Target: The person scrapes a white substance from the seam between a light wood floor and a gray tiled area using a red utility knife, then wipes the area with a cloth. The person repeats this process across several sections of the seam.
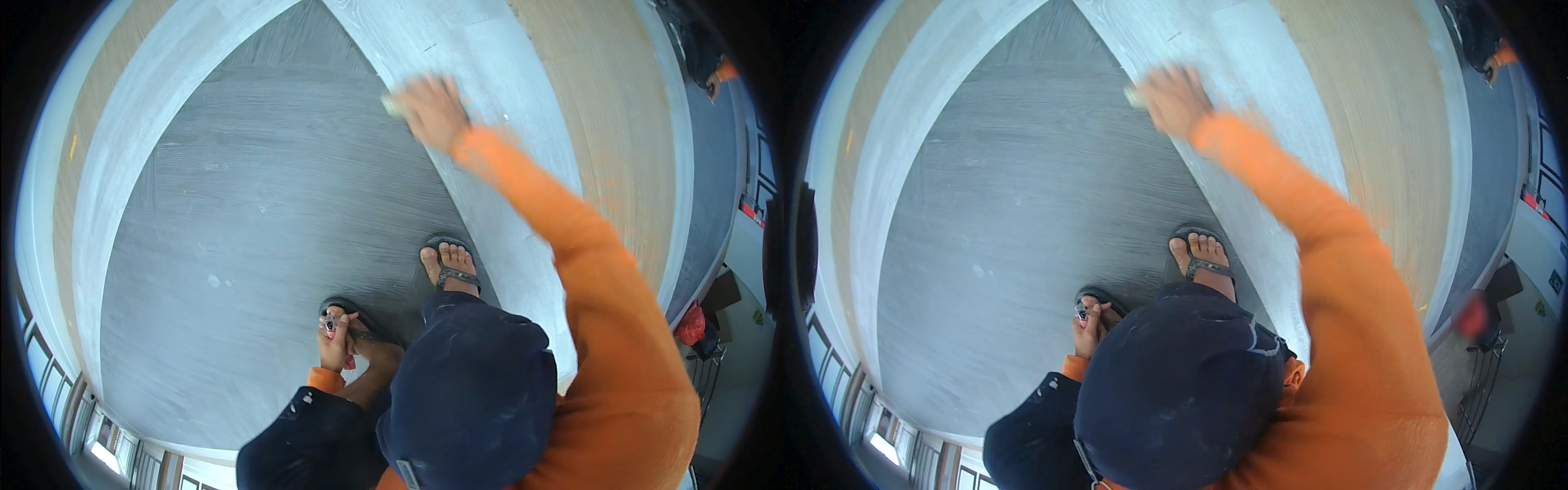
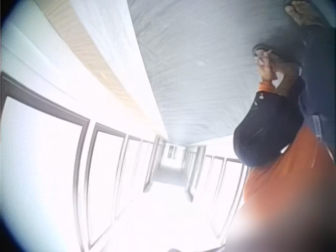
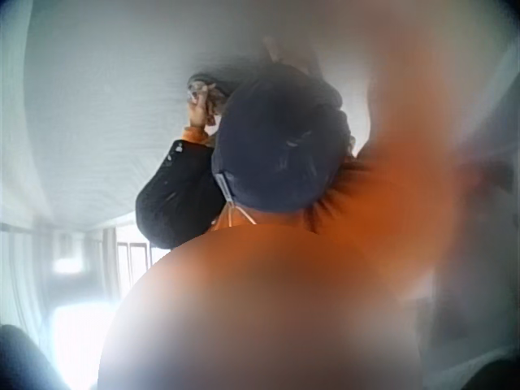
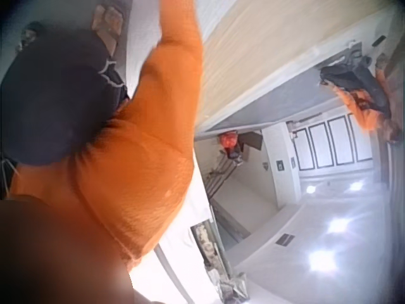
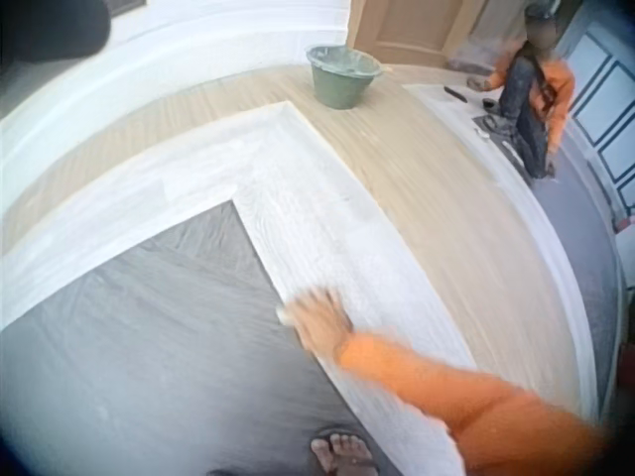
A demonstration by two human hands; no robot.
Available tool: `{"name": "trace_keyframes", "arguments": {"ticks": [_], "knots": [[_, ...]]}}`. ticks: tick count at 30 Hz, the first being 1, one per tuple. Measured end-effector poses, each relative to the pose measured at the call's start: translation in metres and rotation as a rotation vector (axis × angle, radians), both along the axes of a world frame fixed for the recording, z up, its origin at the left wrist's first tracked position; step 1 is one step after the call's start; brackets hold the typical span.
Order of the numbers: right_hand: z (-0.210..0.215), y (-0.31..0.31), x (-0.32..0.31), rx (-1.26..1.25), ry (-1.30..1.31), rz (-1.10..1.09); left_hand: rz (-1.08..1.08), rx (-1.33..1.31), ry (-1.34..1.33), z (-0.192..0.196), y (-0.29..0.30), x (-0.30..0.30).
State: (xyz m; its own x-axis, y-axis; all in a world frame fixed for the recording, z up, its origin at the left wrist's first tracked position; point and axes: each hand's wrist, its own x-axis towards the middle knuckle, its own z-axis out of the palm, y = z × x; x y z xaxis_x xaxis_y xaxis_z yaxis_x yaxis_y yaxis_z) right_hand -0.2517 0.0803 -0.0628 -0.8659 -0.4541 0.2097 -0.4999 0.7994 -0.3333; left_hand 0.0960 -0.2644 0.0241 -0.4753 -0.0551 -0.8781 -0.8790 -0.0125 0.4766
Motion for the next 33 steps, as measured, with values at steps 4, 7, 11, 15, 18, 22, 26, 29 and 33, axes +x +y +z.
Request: {"name": "trace_keyframes", "arguments": {"ticks": [4, 7, 11, 15, 18, 22, 26, 29, 33], "knots": [[0.061, 0.066, 0.233, 0.073, -0.322, -0.083, 0.021, 0.087, -0.012, -0.006, -0.009, -0.004], [0.081, 0.082, 0.299, 0.02, -0.307, -0.282, 0.025, 0.043, -0.003, -0.004, -0.008, -0.002], [0.059, 0.062, 0.247, -0.052, -0.131, -0.357, 0.003, 0.001, -0.064, -0.004, -0.001, -0.002], [0.021, 0.021, 0.085, -0.09, -0.16, -0.316, 0.055, -0.001, -0.121, -0.001, 0.0, -0.003], [-0.001, -0.028, -0.096, 0.036, 0.006, -0.356, 0.134, -0.066, -0.026, 0.005, 0.004, 0.008], [0.009, -0.093, -0.316, 0.126, -0.064, -0.456, -0.008, -0.093, 0.328, -0.002, 0.009, 0.024], [0.02, -0.114, -0.382, 0.153, -0.12, -0.375, -0.329, -0.288, 0.84, -0.024, 0.005, 0.02], [0.003, -0.093, -0.341, 0.205, -0.11, -0.361, -0.052, -0.012, 0.15, -0.015, 0.003, 0.017], [-0.017, -0.024, -0.201, 0.087, -0.111, -0.351, 0.047, -0.007, 0.017, 0.006, 0.003, 0.014]]}}
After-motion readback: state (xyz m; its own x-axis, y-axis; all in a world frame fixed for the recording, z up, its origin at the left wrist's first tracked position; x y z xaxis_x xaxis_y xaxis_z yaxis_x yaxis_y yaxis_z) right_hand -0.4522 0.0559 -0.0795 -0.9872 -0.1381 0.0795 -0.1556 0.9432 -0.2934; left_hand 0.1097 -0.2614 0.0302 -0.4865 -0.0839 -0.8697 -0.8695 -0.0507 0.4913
